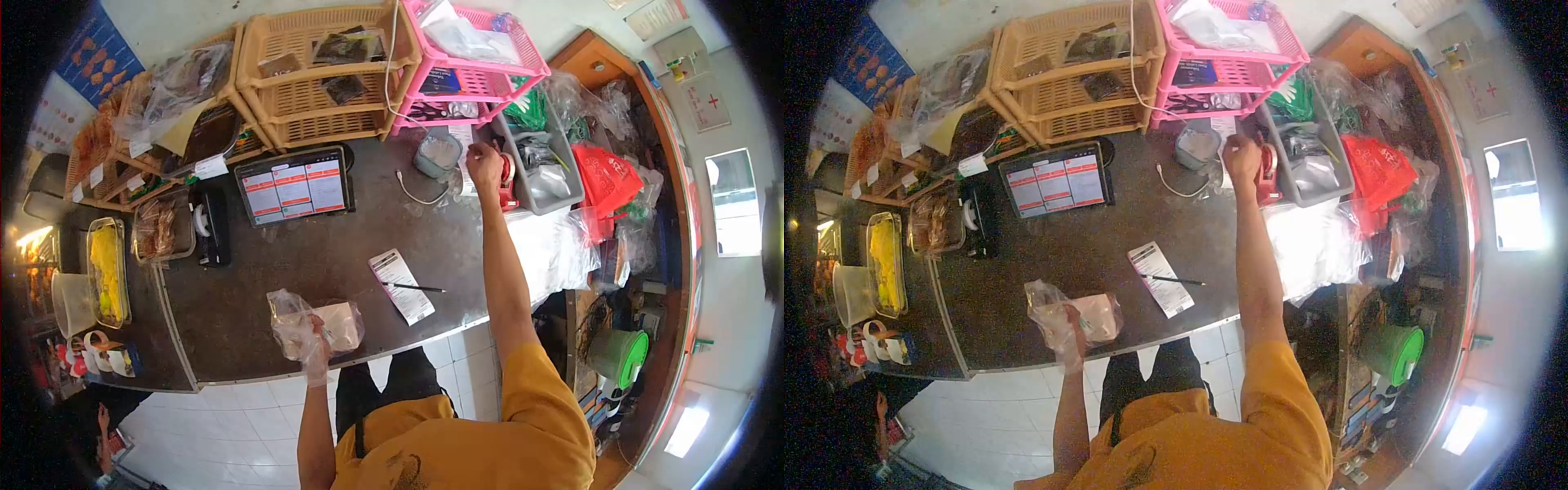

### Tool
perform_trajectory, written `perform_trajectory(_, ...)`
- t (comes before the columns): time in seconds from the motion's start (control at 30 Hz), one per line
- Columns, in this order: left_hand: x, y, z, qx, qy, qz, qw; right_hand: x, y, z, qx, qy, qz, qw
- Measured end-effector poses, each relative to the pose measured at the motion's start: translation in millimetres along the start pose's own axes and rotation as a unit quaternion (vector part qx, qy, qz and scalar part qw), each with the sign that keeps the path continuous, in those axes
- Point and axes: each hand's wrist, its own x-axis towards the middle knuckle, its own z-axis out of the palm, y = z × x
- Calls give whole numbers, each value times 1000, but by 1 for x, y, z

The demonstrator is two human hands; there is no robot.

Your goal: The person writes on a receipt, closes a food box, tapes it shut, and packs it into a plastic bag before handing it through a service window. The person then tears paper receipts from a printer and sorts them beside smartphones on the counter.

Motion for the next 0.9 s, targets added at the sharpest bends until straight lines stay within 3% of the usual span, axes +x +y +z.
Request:
perform_trajectory(0.03,0,2,2,-58,-13,-24,998,2,-6,4,35,-4,-57,998)
perform_trajectory(0.1,3,7,5,-172,-38,-68,982,4,-29,12,-32,-81,-158,984)
perform_trajectory(0.17,1,10,4,-280,-66,-112,951,12,-48,30,-164,-199,-133,957)
perform_trajectory(0.23,-1,-1,0,-181,-74,-45,980,26,-47,49,-234,-260,-122,929)
perform_trajectory(0.27,-3,-16,-1,-23,-68,42,997,32,-42,61,-241,-264,-124,926)
perform_trajectory(0.3,-2,-12,-3,30,-65,65,995,35,-38,68,-248,-267,-126,923)
perform_trajectory(0.33,2,10,-4,84,-59,87,991,35,-37,66,-232,-248,-144,930)
perform_trajectory(0.43,-1,21,6,-62,-60,13,996,33,-42,66,-200,-191,-97,956)
perform_trajectory(0.5,-3,-70,15,-125,-82,35,988,30,-38,72,-197,-199,-101,955)
perform_trajectory(0.57,2,7,5,-94,-67,-1,993,35,-38,78,-198,-193,-84,957)
perform_trajectory(0.63,4,37,2,-99,-52,-15,994,39,-54,61,-166,-187,-63,966)
perform_trajectory(0.73,0,33,2,-117,-49,-14,992,37,-50,37,-81,-154,-96,980)
perform_trajectory(0.83,7,40,-7,-35,-70,1,997,38,-49,23,-68,-108,-76,989)
perform_trajectory(0.87,7,44,-9,-3,-74,13,997,43,-47,15,-43,-112,-48,992)
perform_trajectory(0.9,8,43,-11,26,-83,10,996,36,-55,-5,42,-54,-65,996)
